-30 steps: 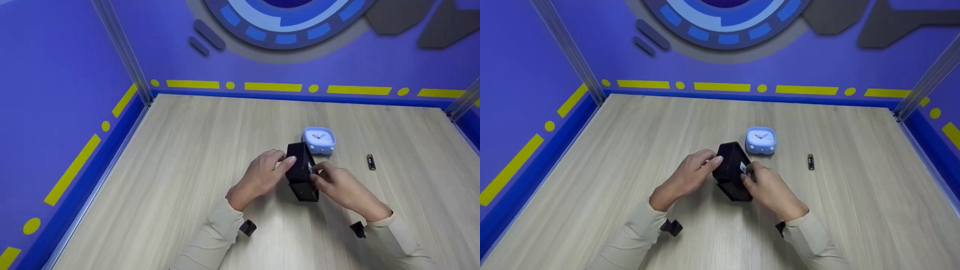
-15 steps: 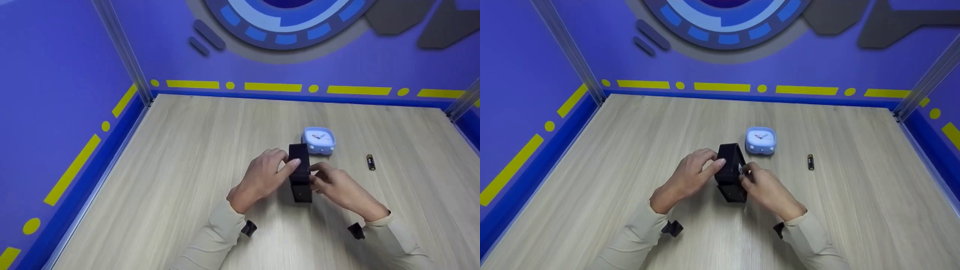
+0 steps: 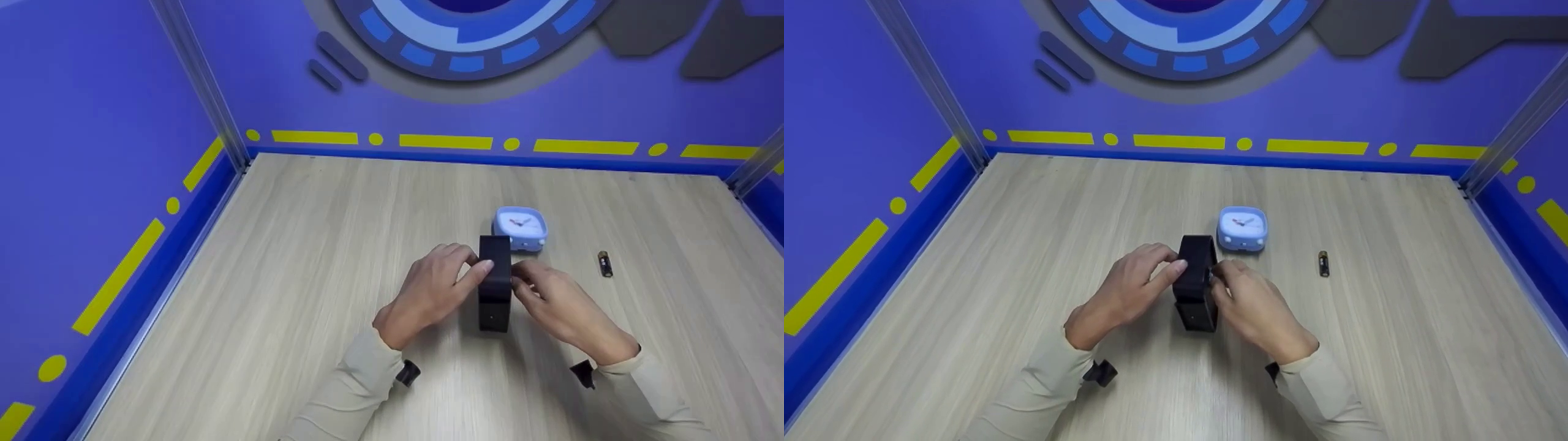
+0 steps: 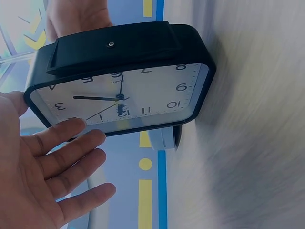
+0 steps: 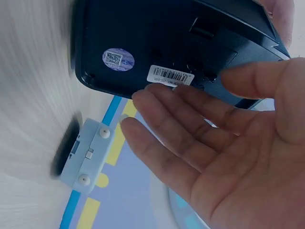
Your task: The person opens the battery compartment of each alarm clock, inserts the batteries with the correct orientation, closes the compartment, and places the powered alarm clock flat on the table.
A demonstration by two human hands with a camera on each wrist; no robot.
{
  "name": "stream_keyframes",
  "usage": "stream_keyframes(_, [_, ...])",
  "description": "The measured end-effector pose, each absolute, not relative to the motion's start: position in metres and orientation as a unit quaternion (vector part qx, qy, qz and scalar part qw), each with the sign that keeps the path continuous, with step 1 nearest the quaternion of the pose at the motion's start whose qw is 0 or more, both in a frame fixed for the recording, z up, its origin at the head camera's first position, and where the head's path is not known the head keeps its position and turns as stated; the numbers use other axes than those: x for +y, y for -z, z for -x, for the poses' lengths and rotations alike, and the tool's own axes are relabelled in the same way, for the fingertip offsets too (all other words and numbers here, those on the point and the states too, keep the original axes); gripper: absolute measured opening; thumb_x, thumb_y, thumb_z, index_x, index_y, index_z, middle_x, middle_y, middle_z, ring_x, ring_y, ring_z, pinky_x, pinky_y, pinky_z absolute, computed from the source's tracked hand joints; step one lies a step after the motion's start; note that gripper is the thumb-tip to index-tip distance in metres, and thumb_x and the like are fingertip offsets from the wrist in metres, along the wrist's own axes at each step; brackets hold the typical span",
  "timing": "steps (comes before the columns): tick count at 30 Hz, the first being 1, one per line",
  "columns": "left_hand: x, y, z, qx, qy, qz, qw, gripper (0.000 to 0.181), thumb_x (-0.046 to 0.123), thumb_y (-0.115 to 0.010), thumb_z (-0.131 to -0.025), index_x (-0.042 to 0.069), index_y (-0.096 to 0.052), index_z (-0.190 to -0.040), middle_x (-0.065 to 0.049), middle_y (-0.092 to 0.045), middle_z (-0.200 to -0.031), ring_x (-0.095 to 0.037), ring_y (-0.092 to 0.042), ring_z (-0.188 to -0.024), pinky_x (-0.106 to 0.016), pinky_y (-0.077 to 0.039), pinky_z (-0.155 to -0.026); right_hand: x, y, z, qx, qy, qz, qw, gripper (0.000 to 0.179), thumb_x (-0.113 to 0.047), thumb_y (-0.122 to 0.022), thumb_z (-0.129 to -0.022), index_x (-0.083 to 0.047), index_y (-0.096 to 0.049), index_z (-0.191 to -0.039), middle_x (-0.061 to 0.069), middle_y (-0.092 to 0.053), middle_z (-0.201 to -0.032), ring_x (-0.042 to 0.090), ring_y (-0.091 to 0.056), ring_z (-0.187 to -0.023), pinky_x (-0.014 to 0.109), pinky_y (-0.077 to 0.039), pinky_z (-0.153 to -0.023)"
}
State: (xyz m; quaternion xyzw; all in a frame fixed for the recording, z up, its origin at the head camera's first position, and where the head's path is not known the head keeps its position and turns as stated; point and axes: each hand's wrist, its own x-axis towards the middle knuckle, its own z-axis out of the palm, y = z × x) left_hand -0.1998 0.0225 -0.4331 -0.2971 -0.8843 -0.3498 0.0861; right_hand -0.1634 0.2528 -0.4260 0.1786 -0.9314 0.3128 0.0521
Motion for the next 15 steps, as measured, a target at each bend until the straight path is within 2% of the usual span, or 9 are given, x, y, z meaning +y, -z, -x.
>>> stream_keyframes(4, [0.0239, 0.4348, 0.1998, -0.881, 0.35, 0.305, 0.087, 0.041, 0.044, -0.047, -0.112, 0.011, -0.072, -0.105, 0.003, -0.069, -0.098, -0.014, -0.061, -0.089, -0.03, -0.049, -0.072, 0.2543, 0.4229, 0.163, -0.919, -0.364, -0.152, 0.026, 0.022, -0.012, -0.048, -0.112, -0.006, -0.068, -0.118, 0.004, -0.073, -0.106, 0.019, -0.068, -0.093, 0.046, -0.055, -0.085])
stream_keyframes(9, [0.0251, 0.4372, 0.2, -0.875, 0.36, 0.312, 0.084, 0.039, 0.039, -0.044, -0.113, 0.012, -0.071, -0.106, 0.004, -0.068, -0.097, -0.014, -0.06, -0.089, -0.03, -0.049, -0.074, 0.2568, 0.4202, 0.1639, -0.881, -0.456, -0.121, -0.021, 0.034, -0.017, -0.037, -0.116, 0.001, -0.067, -0.118, 0.011, -0.075, -0.108, 0.022, -0.074, -0.097, 0.037, -0.06, -0.088])
stream_keyframes(15, [0.0269, 0.4403, 0.2007, -0.874, 0.365, 0.313, 0.079, 0.034, 0.031, -0.044, -0.112, 0.013, -0.072, -0.11, 0.004, -0.069, -0.101, -0.012, -0.062, -0.094, -0.032, -0.052, -0.079, 0.2574, 0.4177, 0.1653, -0.863, -0.496, -0.092, -0.038, 0.05, -0.036, -0.038, -0.117, 0.004, -0.067, -0.12, 0.013, -0.073, -0.103, 0.022, -0.073, -0.094, 0.033, -0.06, -0.084])
